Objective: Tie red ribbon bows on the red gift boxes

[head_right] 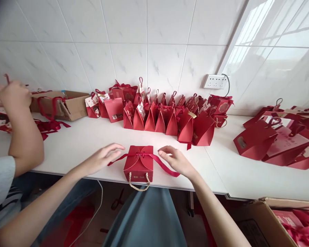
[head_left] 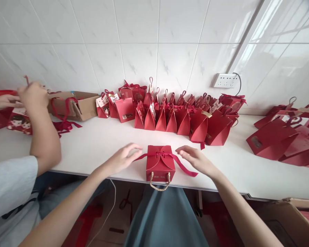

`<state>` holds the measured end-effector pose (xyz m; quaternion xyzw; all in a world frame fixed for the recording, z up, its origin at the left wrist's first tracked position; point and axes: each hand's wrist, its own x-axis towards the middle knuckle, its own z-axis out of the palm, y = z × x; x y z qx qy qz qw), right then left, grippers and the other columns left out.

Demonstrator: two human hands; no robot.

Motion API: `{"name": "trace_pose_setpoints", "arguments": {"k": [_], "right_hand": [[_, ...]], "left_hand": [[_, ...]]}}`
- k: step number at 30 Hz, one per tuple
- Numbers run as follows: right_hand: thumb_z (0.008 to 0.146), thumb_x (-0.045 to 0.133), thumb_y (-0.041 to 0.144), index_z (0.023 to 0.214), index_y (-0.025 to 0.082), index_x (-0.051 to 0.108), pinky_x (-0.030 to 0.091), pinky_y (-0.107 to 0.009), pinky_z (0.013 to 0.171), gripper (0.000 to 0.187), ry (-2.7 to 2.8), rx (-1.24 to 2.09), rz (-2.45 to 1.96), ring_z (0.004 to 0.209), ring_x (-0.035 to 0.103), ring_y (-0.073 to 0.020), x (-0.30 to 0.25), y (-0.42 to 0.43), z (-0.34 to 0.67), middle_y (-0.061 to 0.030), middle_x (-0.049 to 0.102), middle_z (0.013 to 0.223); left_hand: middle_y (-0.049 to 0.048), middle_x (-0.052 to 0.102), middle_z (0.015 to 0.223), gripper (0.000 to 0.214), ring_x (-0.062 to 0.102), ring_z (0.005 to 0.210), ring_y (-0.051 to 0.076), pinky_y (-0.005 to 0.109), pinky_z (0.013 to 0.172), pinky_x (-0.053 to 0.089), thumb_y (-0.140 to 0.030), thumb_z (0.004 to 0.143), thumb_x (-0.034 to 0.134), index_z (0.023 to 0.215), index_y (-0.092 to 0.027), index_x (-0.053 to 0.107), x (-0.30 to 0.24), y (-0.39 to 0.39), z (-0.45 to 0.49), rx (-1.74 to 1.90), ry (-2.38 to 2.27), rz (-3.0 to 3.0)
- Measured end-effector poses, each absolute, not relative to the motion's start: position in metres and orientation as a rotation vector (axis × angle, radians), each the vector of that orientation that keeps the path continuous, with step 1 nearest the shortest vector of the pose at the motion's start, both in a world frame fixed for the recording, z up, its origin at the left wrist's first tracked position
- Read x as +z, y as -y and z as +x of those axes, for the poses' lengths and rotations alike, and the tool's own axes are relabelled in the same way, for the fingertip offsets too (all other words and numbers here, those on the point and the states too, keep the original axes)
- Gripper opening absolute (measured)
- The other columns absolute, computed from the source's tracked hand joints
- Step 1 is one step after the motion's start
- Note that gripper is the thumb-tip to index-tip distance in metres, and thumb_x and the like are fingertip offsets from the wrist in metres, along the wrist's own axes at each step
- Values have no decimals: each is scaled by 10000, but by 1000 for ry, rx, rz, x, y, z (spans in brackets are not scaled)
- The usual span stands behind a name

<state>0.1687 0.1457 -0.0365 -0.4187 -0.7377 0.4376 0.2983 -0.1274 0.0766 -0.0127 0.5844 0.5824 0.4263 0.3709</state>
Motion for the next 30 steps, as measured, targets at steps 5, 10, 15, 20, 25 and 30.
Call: {"name": "trace_pose_setpoints", "arguments": {"k": [5,10,15,20,25,30], "right_hand": [[811,514,639,644,176,529,394,-289,638,492,1943,1489,-960,620,485,-140,-42,-145,144,3,538,630],[743,662,559,639,178,505,381,-266,651,425,1736,1707,-887,621,508,-129,-46,-145,150,7,567,604],[755,659,529,617,184,478,256,-233,506,413,1721,1704,-940,511,393,-90,-47,-149,155,40,496,533],[750,657,518,600,182,486,213,-239,483,406,1780,1676,-985,497,357,-83,-44,-150,158,29,510,562],[751,649,515,604,178,522,225,-245,487,389,1807,1616,-1039,501,345,-84,-42,-151,161,21,517,583],[763,647,482,616,177,532,247,-245,511,358,1814,1605,-1045,528,354,-88,-43,-153,166,31,499,599]], "left_hand": [[4,604,664,347,579,662,169,247,671,422,-478,853,497,676,-188,571,-21,-89,-112,699,-1311,1544],[-35,483,521,372,446,490,109,219,491,307,-489,804,575,609,-188,478,-22,-91,-118,668,-1222,1422],[-27,482,546,372,445,502,96,222,530,351,-456,775,622,575,-175,485,-28,-94,-117,728,-1172,1341],[-27,450,514,401,408,485,97,229,506,328,-476,778,619,554,-181,466,-37,-96,-121,749,-1129,1300],[-22,451,517,417,412,495,98,227,505,324,-500,771,619,552,-182,459,-42,-95,-125,738,-1105,1280],[-13,462,525,422,430,511,107,231,509,329,-519,768,620,556,-179,487,-46,-94,-127,715,-1089,1287]]}}
